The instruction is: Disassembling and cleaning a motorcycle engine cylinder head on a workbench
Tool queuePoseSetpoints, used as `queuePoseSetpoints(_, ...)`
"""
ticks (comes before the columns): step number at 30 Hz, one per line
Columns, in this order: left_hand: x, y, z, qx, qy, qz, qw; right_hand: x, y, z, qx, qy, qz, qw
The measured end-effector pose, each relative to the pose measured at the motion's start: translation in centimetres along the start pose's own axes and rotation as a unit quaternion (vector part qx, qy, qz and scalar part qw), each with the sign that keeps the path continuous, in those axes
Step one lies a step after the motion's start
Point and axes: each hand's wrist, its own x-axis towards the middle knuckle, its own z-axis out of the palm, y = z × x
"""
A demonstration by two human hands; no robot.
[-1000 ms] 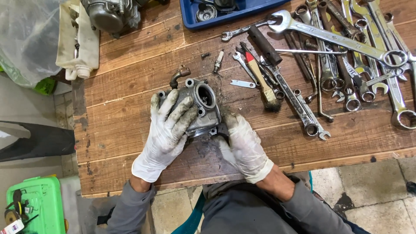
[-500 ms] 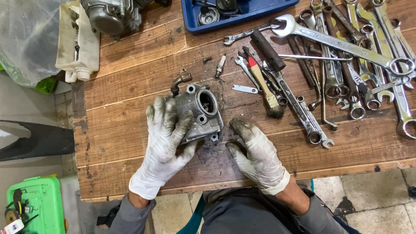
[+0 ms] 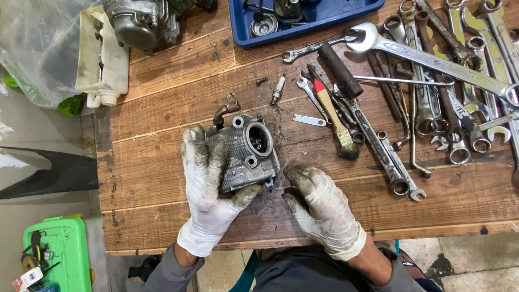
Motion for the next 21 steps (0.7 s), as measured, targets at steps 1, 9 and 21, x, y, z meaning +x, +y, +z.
queuePoseSetpoints(1,0.1,0.0,0.2,0.002,-0.001,0.000,1.000,0.0,0.1,0.0,0.002,0.000,0.000,1.000)
queuePoseSetpoints(9,0.2,-0.8,0.4,0.021,-0.020,0.007,1.000,0.2,0.3,0.0,0.005,-0.018,-0.016,1.000)
queuePoseSetpoints(21,1.9,-1.9,-0.3,-0.012,-0.009,0.067,0.998,-1.3,1.8,0.9,-0.041,-0.051,0.002,0.998)
